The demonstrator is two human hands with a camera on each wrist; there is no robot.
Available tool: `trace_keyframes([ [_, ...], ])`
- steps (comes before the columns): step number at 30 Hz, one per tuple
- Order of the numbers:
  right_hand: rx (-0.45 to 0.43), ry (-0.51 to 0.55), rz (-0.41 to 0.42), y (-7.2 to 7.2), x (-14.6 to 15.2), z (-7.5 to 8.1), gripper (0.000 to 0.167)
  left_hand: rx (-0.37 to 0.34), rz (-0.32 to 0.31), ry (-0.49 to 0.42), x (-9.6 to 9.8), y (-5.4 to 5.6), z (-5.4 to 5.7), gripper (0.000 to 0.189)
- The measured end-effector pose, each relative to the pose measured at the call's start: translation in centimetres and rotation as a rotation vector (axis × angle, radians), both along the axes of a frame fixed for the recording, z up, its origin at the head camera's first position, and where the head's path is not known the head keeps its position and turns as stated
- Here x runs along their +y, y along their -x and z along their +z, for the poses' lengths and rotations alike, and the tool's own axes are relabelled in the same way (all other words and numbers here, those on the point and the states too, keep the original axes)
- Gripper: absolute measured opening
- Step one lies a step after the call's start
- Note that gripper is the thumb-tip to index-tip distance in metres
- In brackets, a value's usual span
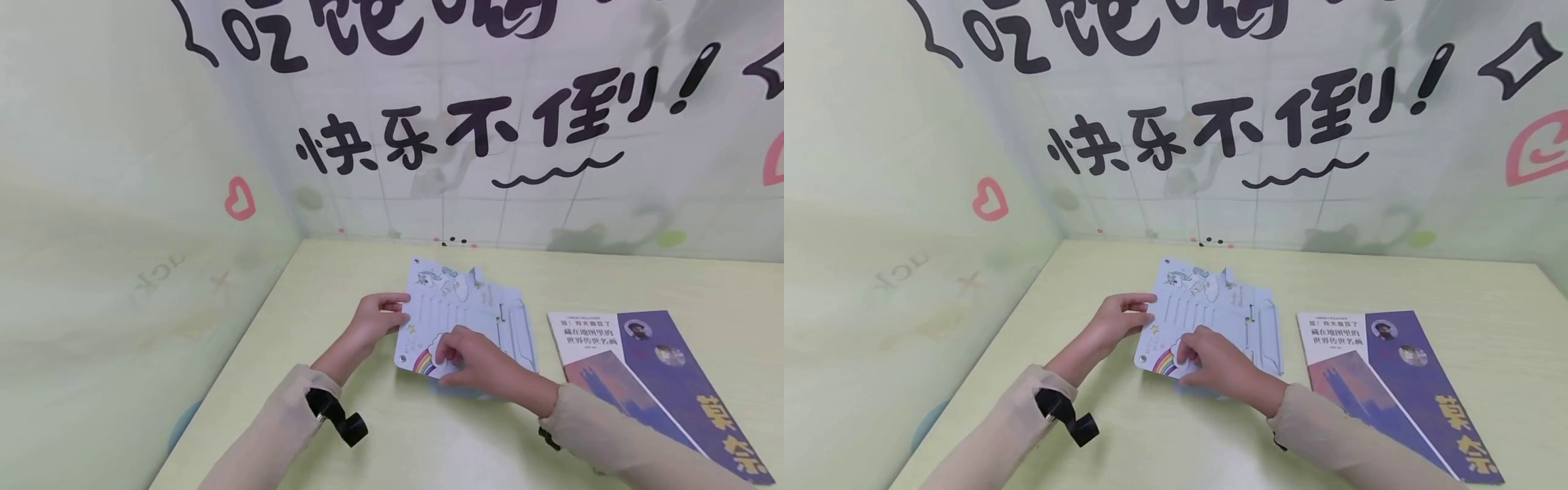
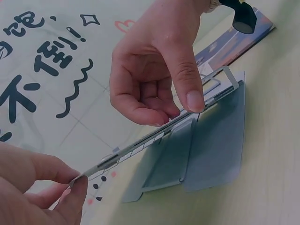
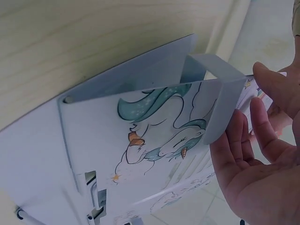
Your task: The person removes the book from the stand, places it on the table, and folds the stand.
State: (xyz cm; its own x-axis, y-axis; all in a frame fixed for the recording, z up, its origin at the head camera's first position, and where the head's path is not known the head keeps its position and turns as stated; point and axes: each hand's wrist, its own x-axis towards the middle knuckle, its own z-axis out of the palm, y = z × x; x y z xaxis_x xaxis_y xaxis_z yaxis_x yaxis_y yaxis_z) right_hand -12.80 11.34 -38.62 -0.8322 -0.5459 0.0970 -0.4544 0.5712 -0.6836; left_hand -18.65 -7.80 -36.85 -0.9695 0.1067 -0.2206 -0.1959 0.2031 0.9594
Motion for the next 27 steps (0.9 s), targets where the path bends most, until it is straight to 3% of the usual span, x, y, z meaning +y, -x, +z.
trace_keyframes([
  [9, 0.001, -0.143, 0.009, 0.8, -1.5, -0.5, 0.025, -0.046, -0.016, 0.061, -1.2, 0.4, -2.4, 0.043],
  [18, -0.002, -0.286, -0.03, 0.8, -2.9, -1.5, 0.028, -0.087, -0.031, 0.126, -1.9, 0.8, -4.6, 0.048],
  [27, 0.023, -0.328, -0.023, 0.8, -3.5, -1.3, 0.028, -0.092, -0.044, 0.109, -2.1, 1.3, -5.4, 0.047],
])
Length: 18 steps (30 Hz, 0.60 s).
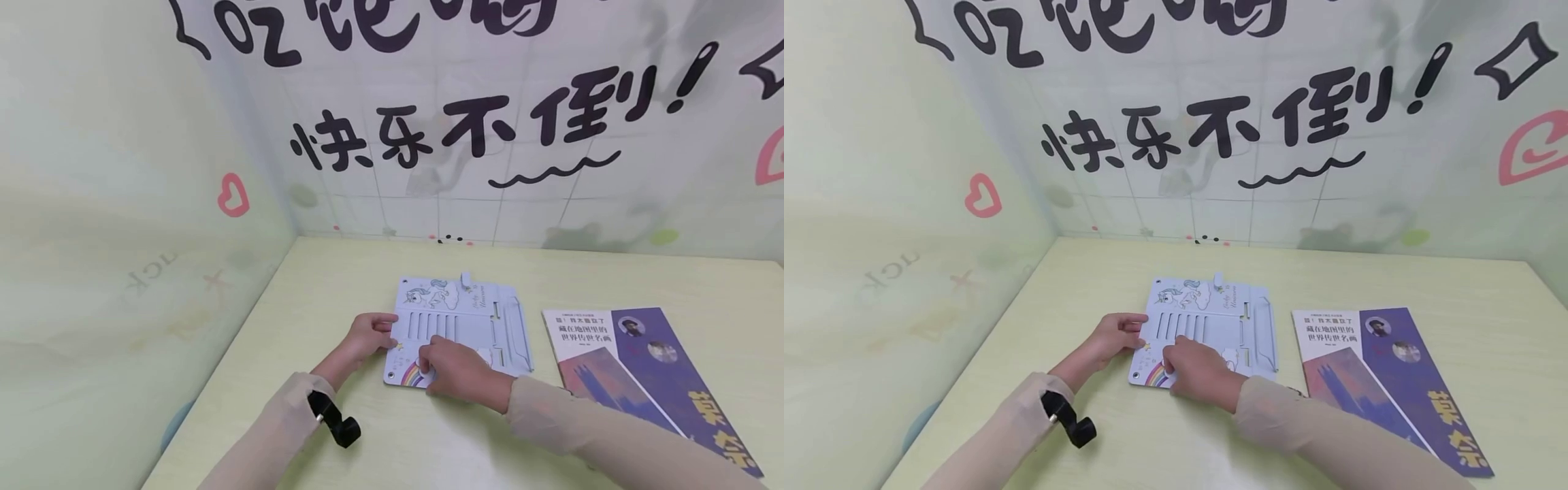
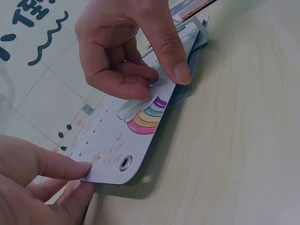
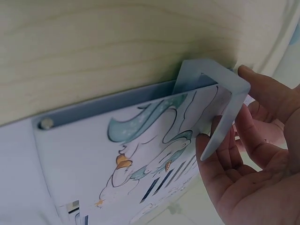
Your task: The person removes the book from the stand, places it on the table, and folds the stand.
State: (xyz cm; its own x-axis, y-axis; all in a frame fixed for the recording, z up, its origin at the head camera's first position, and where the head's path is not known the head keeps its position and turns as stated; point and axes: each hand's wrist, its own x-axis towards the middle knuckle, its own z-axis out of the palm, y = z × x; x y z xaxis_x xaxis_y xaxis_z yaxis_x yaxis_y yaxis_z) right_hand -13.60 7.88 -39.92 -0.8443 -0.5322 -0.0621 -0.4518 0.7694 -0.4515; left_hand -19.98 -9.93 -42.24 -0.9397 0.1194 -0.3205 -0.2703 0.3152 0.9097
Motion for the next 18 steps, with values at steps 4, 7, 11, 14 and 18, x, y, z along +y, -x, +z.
trace_keyframes([
  [4, -0.03, 0.01, -0.002, 0.0, 0.2, 0.4, 0.022, -0.009, -0.005, -0.011, -0.2, 0.1, 0.0, 0.047],
  [7, -0.075, 0.052, -0.013, -0.1, 0.7, 0.9, 0.017, -0.026, -0.013, -0.011, -0.3, 0.2, -0.1, 0.047],
  [11, -0.12, 0.109, -0.058, -0.2, 2.1, 1.7, 0.014, -0.045, -0.021, 0.009, -0.2, 0.2, -0.1, 0.047],
  [14, -0.129, 0.132, -0.115, -0.3, 3.7, 2.1, 0.015, -0.049, -0.022, 0.026, -0.2, 0.2, -0.2, 0.047],
  [18, -0.101, 0.153, -0.187, -0.3, 6.5, 2.4, 0.015, -0.048, -0.021, 0.03, -0.2, 0.2, -0.3, 0.047],
])
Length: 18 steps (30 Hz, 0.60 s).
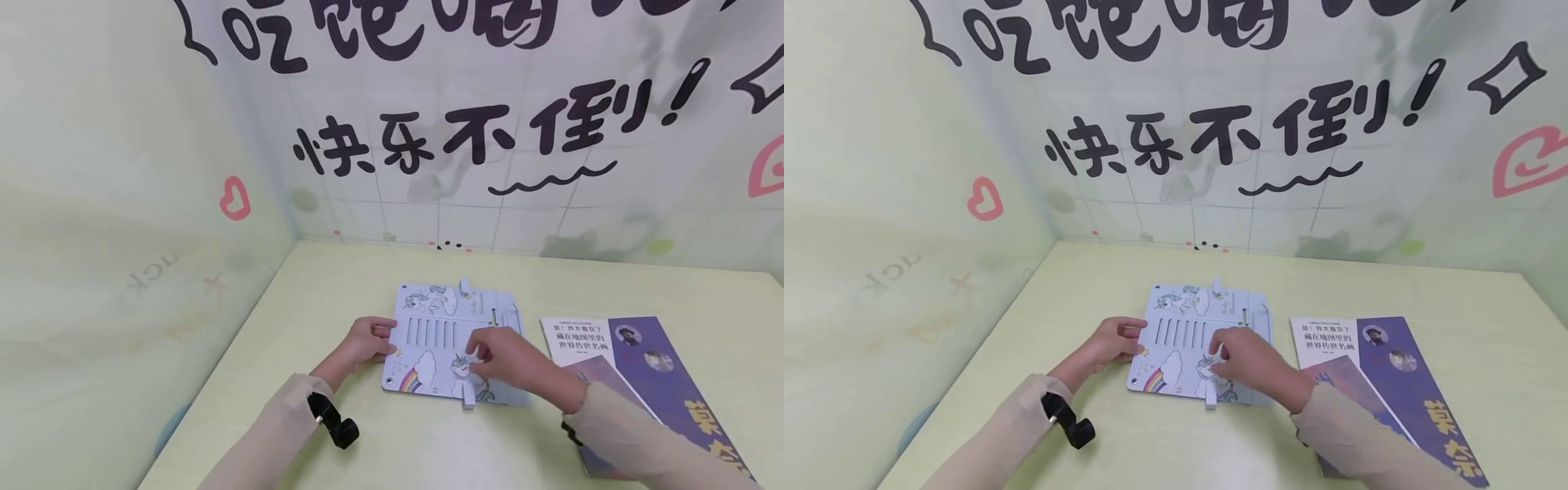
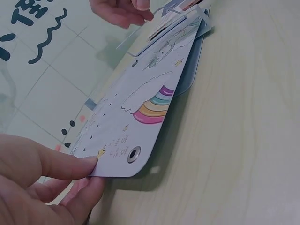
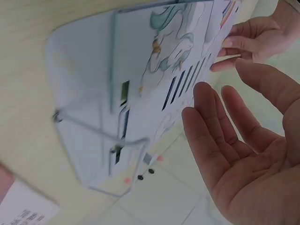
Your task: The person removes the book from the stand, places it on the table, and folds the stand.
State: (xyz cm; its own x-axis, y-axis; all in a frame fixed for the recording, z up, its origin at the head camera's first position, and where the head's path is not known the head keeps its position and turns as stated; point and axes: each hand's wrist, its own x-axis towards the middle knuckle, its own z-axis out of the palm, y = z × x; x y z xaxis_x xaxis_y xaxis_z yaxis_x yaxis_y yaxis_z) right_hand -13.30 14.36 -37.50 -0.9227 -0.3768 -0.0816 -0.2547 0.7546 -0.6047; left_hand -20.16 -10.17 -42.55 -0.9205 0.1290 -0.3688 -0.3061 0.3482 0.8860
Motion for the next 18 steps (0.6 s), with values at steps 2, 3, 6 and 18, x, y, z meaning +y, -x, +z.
trace_keyframes([
  [2, 0.02, 0.005, -0.027, -0.1, 1.5, -0.1, 0.014, -0.002, -0.001, 0.0, 0.0, 0.0, 0.0, 0.047],
  [3, 0.03, 0.007, -0.041, -0.2, 2.3, -0.2, 0.014, -0.002, -0.002, 0.001, 0.0, 0.0, 0.0, 0.047],
  [6, 0.057, 0.019, -0.091, -0.5, 4.2, -0.6, 0.013, -0.002, -0.005, -0.001, -0.1, 0.0, -0.1, 0.047],
  [18, 0.09, 0.067, -0.121, -1.7, 7.4, -2.6, 0.01, -0.003, -0.012, -0.009, -0.3, 0.1, -0.1, 0.046],
])
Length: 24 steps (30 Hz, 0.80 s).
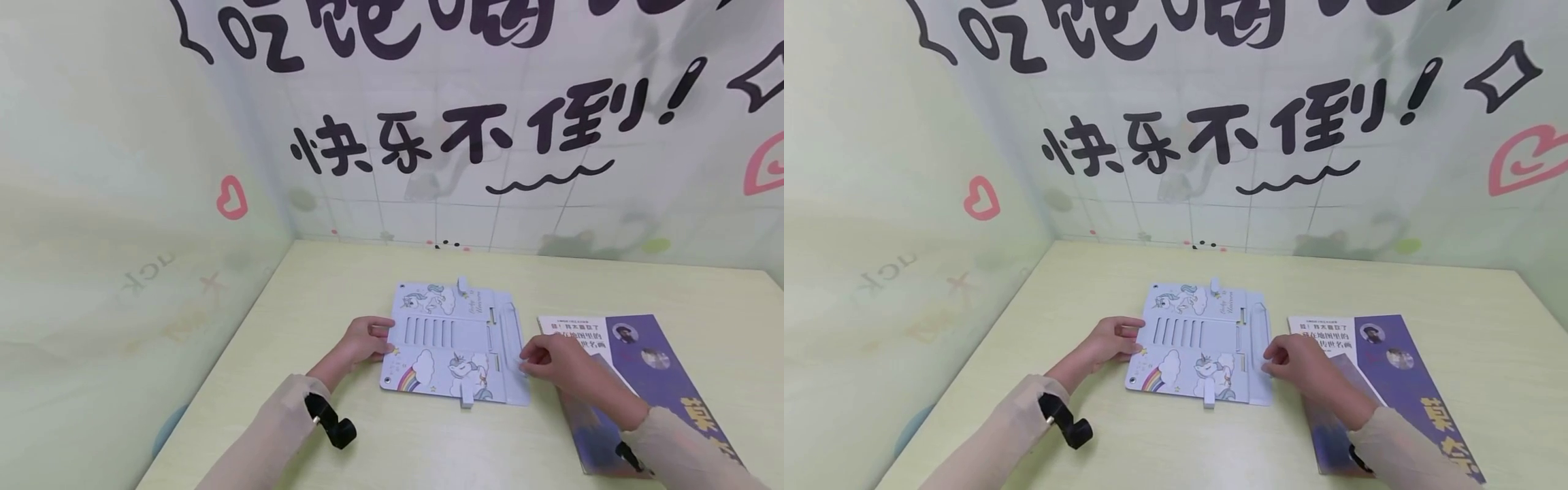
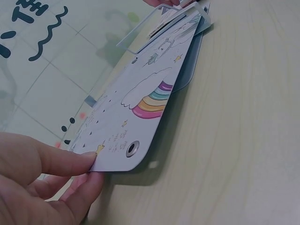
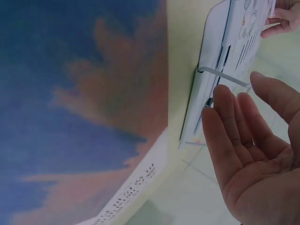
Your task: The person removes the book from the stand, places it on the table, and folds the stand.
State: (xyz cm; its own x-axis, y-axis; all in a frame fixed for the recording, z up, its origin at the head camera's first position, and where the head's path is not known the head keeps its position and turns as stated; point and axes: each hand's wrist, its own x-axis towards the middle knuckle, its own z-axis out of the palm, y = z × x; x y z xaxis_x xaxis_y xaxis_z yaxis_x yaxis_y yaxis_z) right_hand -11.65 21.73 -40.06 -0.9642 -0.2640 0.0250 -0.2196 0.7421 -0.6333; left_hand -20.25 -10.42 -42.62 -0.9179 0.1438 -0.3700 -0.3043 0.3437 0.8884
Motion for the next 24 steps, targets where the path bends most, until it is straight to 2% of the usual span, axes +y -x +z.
trace_keyframes([
  [7, -0.014, 0.037, 0.008, 0.0, 0.06, -0.45, 0.005, -0.002, 0.003, -0.005, -0.03, -0.04, 0.12, 0.046],
  [24, -0.031, 0.03, 0.012, 0.51, -0.19, -0.5, 0.007, -0.002, 0.008, 0.0, 0.01, 0.07, -0.06, 0.046],
])
